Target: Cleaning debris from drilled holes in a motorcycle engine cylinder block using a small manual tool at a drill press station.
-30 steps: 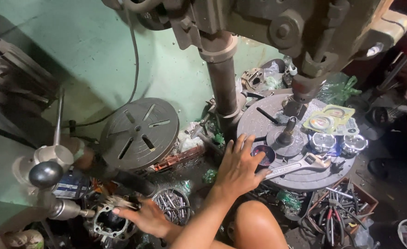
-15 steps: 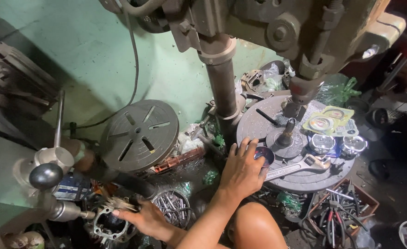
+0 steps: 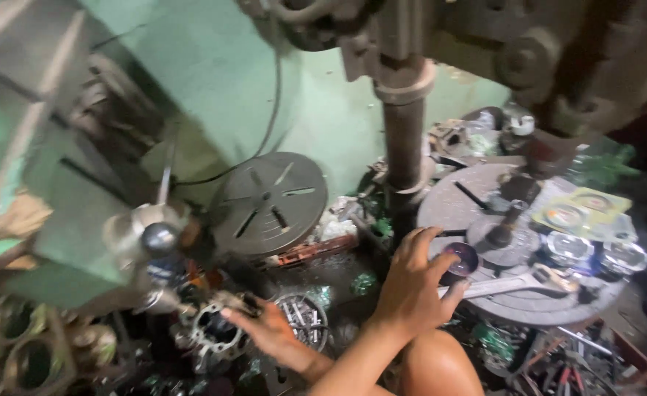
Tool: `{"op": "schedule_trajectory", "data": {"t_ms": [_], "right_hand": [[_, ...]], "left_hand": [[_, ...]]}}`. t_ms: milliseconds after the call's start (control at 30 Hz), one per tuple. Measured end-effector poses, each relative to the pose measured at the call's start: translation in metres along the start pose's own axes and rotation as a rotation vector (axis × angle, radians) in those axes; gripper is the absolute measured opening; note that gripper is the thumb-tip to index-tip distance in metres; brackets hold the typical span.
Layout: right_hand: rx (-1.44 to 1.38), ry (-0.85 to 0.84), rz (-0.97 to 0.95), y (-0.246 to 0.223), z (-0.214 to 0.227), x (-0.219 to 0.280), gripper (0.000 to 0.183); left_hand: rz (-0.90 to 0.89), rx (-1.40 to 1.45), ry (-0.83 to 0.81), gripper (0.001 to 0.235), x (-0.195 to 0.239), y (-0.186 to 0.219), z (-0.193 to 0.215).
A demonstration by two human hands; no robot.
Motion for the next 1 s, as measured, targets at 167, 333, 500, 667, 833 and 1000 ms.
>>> {"op": "schedule_trajectory", "data": {"t_ms": [167,333,500,667,833,1000], "right_hand": [[-0.304,0.126,-0.026,0.014,0.001,-0.011,0.052],[-0.235,0.119,-0.025,0.035,-0.004,-0.035,0.053],[-0.146,0.106,-0.236,0.020,-0.001,-0.003,0.099],[-0.113,0.103,-0.259,0.012,-0.002,0.006,0.095],[-0.124,0.112,-0.220,0.015,-0.006,-0.001,0.097],[-0.163,0.116,-0.191,0.019,-0.007,-0.007,0.096]], "left_hand": [[0.179,-0.065,0.343,0.026,0.067,-0.018,0.104],[0.527,-0.188,1.058,0.020,0.211,-0.088,0.201],[1.314,0.378,1.436,0.038,0.317,-0.172,0.185],[1.435,1.118,1.231,0.057,0.298,-0.195,0.126],[1.413,1.090,1.296,0.063,0.299,-0.191,0.129],[1.466,0.779,1.209,0.063,0.336,-0.218,0.134]]}}
Point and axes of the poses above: each hand's wrist, its own x-axis away from the middle knuckle, its own z-axis out of the back of the hand, y = z × x, the point moved 9 cm from there along -x, towards the middle knuckle
